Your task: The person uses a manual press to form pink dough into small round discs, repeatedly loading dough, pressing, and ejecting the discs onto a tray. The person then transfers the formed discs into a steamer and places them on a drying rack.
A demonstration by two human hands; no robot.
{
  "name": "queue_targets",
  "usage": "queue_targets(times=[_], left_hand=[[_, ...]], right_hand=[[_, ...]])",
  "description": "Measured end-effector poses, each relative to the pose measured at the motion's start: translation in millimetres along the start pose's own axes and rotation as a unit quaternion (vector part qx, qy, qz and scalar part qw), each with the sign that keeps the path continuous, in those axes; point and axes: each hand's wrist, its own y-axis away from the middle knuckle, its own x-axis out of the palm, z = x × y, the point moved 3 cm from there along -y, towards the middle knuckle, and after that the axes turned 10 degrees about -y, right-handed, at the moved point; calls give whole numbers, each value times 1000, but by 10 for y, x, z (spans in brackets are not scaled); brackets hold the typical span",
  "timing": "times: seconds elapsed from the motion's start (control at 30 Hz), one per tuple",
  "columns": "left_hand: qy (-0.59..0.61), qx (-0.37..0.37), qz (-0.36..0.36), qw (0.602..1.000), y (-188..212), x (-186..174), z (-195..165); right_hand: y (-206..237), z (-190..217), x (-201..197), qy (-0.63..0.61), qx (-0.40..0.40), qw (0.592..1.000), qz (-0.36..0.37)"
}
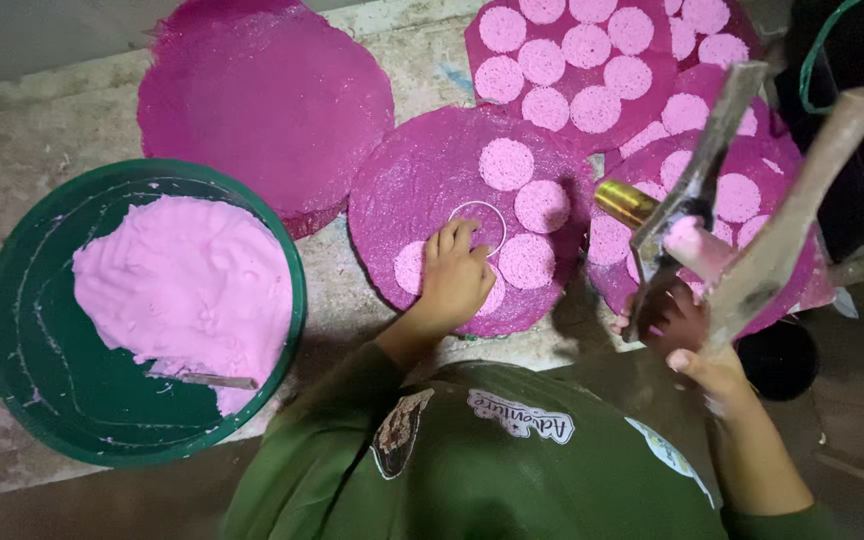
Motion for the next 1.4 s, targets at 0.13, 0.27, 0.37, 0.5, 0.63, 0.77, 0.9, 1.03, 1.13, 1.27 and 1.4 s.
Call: queue_targets(times=[0.13,0.27,0.37,0.5,0.63,0.77,0.9,1.03,1.13,1.27,1.4], left_hand=[[-93,16,19,995,-244,-148,28],[488,-59,67,868,-507,-459,254],[799,66,76,593,-678,-779,407],[919,164,40,356,-944,-896,814],[924,156,-43,346,-1237,-534,1197],[962,131,-83,226,-1495,-112,1579],[963,172,-92,185,-1624,43,1928],[952,210,-108,195,-1571,1,2166],[955,199,-95,197,-1508,-1,2187],[967,166,-108,163,-1493,119,2017],[975,133,-124,124,-1609,277,1850]], right_hand=[[-298,22,78,74,32,992,95],[-588,-113,461,-1,229,951,208],[-722,-152,890,-70,344,887,300],[-1254,187,1115,89,341,874,335],[-1903,571,1184,242,440,828,251],[-2347,688,1512,363,432,794,227],[-2617,636,1857,432,411,775,211],[-2712,489,2092,449,331,796,234],[-2672,390,2106,460,332,792,226],[-2586,402,2019,439,372,788,217],[-2582,549,1985,444,315,814,201]])
